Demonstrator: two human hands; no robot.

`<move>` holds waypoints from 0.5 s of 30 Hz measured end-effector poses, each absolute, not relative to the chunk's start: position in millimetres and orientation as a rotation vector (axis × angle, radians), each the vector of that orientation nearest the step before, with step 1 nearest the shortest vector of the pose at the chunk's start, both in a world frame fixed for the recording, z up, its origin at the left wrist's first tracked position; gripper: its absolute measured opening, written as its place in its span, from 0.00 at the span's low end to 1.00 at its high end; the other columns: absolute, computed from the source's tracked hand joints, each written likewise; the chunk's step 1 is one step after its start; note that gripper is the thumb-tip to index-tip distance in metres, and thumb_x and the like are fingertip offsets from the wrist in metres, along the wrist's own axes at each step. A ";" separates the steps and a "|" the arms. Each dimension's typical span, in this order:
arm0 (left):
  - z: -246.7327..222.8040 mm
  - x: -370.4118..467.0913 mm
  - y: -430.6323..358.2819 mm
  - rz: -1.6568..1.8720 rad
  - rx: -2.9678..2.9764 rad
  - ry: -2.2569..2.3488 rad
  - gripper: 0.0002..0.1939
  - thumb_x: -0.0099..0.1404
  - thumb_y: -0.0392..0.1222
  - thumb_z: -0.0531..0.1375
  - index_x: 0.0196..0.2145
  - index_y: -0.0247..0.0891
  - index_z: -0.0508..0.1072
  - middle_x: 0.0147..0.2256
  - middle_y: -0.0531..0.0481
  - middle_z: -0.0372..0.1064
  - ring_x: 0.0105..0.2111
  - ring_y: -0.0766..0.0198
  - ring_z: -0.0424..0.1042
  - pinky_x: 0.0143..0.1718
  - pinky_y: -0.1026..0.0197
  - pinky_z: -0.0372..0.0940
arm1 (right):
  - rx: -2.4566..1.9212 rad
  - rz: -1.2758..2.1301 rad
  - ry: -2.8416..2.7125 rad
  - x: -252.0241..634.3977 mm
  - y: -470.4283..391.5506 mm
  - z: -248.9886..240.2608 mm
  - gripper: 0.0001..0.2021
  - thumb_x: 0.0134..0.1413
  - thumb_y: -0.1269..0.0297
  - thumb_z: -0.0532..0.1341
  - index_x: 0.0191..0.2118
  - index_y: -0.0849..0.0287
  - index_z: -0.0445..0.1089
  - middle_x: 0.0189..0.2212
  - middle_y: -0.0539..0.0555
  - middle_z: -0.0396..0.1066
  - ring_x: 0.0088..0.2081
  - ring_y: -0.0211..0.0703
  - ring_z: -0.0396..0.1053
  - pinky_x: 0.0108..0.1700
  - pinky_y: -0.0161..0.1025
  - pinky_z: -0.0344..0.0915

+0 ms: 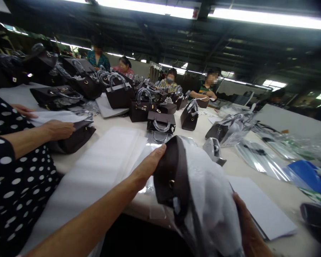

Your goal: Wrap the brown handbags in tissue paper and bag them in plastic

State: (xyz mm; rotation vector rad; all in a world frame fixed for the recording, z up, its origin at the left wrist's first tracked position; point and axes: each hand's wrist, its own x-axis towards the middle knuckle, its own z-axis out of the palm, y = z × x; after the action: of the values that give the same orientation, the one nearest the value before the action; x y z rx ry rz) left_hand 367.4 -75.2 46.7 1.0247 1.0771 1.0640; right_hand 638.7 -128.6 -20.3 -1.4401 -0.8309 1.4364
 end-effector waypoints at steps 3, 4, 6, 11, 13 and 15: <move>30.4 363.2 -81.9 1.016 0.942 0.981 0.30 0.59 0.65 0.47 0.55 0.52 0.59 0.54 0.51 0.61 0.50 0.51 0.62 0.39 0.54 0.62 | -1.383 1.471 -0.630 650.3 -124.0 -26.6 0.20 0.39 0.49 0.65 0.34 0.59 0.71 0.27 0.55 0.73 0.32 0.52 0.71 0.34 0.44 0.69; 23.9 362.9 -84.4 1.013 0.956 0.959 0.29 0.60 0.64 0.48 0.56 0.53 0.57 0.55 0.52 0.59 0.51 0.51 0.61 0.40 0.55 0.62 | -1.364 1.496 -0.560 653.6 -123.1 -28.1 0.18 0.37 0.52 0.66 0.32 0.60 0.71 0.26 0.54 0.74 0.30 0.49 0.71 0.32 0.41 0.69; 11.6 364.1 -87.9 0.997 0.973 0.923 0.30 0.60 0.60 0.52 0.58 0.53 0.53 0.57 0.51 0.56 0.52 0.51 0.60 0.41 0.56 0.62 | -1.349 1.545 -0.462 657.2 -122.9 -29.8 0.16 0.36 0.55 0.67 0.31 0.61 0.70 0.25 0.53 0.74 0.27 0.46 0.71 0.29 0.38 0.69; -5.9 374.9 -89.1 1.107 0.868 0.885 0.37 0.54 0.53 0.61 0.59 0.44 0.53 0.55 0.45 0.59 0.51 0.49 0.62 0.46 0.55 0.60 | -1.371 1.550 -0.381 650.3 -130.4 -27.4 0.17 0.39 0.52 0.66 0.31 0.62 0.71 0.26 0.55 0.75 0.28 0.48 0.72 0.31 0.39 0.69; -7.9 379.0 -93.3 1.169 0.856 0.879 0.40 0.53 0.51 0.62 0.59 0.42 0.52 0.53 0.44 0.62 0.50 0.49 0.63 0.48 0.55 0.58 | -1.340 1.568 -0.337 649.5 -136.7 -28.2 0.16 0.39 0.52 0.65 0.30 0.61 0.72 0.26 0.55 0.75 0.28 0.49 0.72 0.31 0.41 0.69; -9.3 382.0 -102.2 1.203 0.881 0.876 0.43 0.51 0.50 0.63 0.60 0.41 0.50 0.52 0.43 0.62 0.51 0.49 0.62 0.49 0.54 0.59 | -1.317 1.585 -0.310 654.6 -146.3 -32.2 0.17 0.39 0.50 0.65 0.29 0.60 0.73 0.25 0.56 0.75 0.28 0.50 0.72 0.31 0.43 0.69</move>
State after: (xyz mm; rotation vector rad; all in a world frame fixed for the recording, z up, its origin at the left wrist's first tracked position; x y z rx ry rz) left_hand 382.0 -102.2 -9.3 0.8809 0.8763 1.2031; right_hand 654.6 -146.3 -32.2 -1.3166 -0.3099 1.5847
